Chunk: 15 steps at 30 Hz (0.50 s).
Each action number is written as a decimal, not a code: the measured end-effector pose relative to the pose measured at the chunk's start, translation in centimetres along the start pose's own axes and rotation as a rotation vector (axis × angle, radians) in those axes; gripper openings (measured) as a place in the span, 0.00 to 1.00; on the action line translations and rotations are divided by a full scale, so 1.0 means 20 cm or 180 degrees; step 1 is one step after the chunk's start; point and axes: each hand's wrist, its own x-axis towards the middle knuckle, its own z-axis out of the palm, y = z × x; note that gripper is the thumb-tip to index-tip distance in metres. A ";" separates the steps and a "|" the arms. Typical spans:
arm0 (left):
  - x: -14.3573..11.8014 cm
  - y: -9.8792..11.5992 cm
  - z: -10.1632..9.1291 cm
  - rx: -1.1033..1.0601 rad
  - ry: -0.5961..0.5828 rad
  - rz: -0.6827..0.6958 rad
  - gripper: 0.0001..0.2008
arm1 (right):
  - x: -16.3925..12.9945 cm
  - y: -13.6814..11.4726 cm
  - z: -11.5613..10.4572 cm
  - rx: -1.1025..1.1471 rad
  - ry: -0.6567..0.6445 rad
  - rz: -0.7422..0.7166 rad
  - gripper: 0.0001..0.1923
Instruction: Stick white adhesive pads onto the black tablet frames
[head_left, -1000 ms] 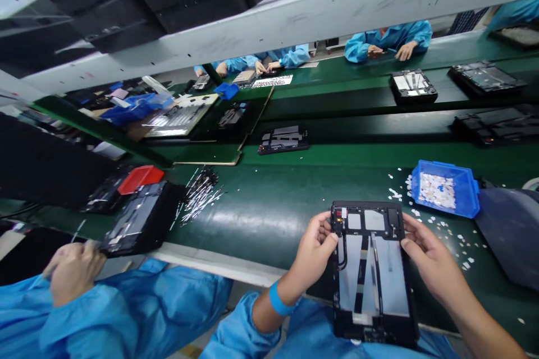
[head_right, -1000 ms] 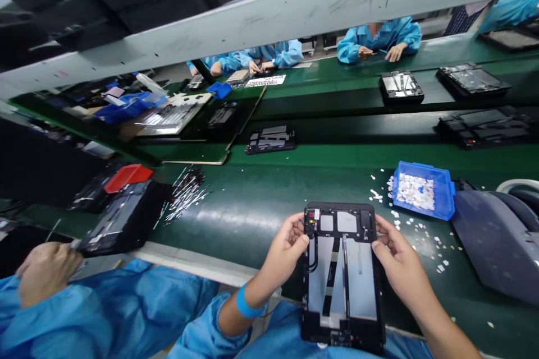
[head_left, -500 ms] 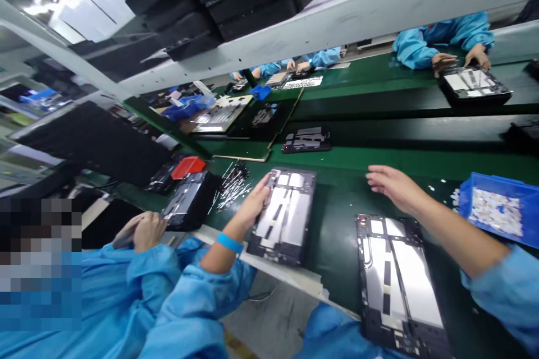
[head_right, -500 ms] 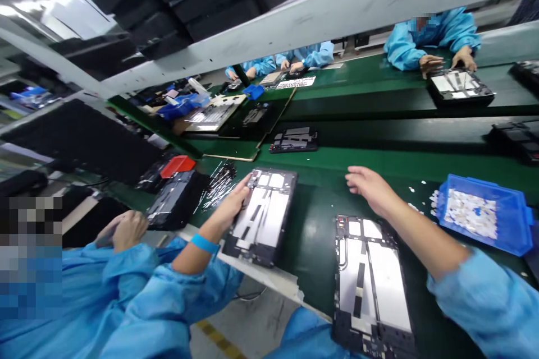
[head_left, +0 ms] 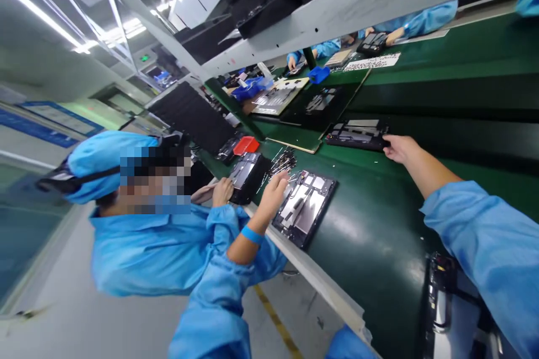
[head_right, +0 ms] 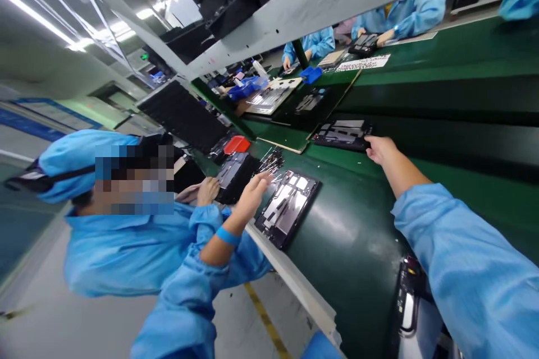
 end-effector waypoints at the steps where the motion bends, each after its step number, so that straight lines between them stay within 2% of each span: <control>1: -0.07 0.02 0.02 -0.0167 0.0064 0.0046 0.28 | 0.01 -0.01 0.04 0.0031 0.0000 0.0175 0.25; 3: -0.21 0.08 0.09 -0.0629 0.0042 0.0073 0.25 | 0.01 -0.04 0.11 0.0109 0.0050 0.0632 0.24; 5: -0.34 0.15 0.21 -0.1162 -0.0202 -0.0109 0.23 | -0.02 -0.08 0.17 0.0175 0.0150 0.0853 0.22; 7: -0.42 0.21 0.37 -0.1756 -0.0582 -0.0535 0.24 | -0.10 -0.11 0.20 0.0254 0.0248 0.0933 0.23; 9: -0.45 0.27 0.54 -0.2329 -0.0967 -0.0986 0.26 | -0.23 -0.12 0.17 0.0355 0.0317 0.0914 0.21; 12: -0.41 0.39 0.79 -0.2942 -0.1268 -0.1305 0.27 | -0.57 -0.09 0.03 0.0541 0.0379 0.0771 0.13; 14: -0.40 0.48 0.92 -0.3224 -0.1314 -0.1201 0.26 | -0.88 -0.04 -0.11 0.0664 0.0415 0.0644 0.11; 15: -0.41 0.53 0.98 -0.3313 -0.1327 -0.1077 0.26 | -1.05 -0.02 -0.18 0.0717 0.0410 0.0573 0.13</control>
